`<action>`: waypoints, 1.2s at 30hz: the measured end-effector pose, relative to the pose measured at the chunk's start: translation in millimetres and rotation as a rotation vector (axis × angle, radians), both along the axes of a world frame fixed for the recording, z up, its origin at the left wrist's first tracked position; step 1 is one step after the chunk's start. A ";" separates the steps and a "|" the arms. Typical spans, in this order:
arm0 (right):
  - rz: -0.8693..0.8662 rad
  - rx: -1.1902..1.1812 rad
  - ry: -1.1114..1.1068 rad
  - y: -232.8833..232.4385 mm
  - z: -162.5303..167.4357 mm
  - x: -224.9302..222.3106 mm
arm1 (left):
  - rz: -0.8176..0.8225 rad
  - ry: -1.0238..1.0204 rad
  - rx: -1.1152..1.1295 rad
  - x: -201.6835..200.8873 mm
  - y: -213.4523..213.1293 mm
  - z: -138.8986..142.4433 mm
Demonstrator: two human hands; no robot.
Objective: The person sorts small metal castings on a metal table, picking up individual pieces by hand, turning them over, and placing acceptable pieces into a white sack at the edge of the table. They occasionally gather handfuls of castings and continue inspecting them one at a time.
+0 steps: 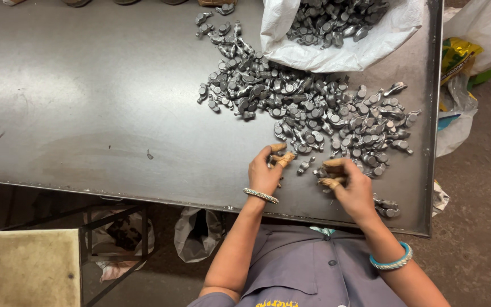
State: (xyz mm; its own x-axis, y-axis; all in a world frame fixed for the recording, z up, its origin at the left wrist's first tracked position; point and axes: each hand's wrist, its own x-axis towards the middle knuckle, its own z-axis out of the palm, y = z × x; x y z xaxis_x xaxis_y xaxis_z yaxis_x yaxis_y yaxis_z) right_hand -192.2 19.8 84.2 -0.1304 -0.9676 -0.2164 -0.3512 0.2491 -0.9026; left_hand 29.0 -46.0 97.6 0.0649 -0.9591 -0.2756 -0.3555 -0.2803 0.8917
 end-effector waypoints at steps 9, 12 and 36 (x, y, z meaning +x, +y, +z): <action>-0.184 -0.049 -0.711 11.2 -17.6 -23.0 | -0.167 0.210 0.136 -24.1 16.9 7.5; -0.162 -0.142 -0.386 14.9 0.5 -16.7 | -0.139 0.063 -0.062 -29.0 23.5 17.2; 0.088 -0.256 0.561 -1.2 53.8 26.8 | 0.134 0.476 0.363 75.0 44.0 15.1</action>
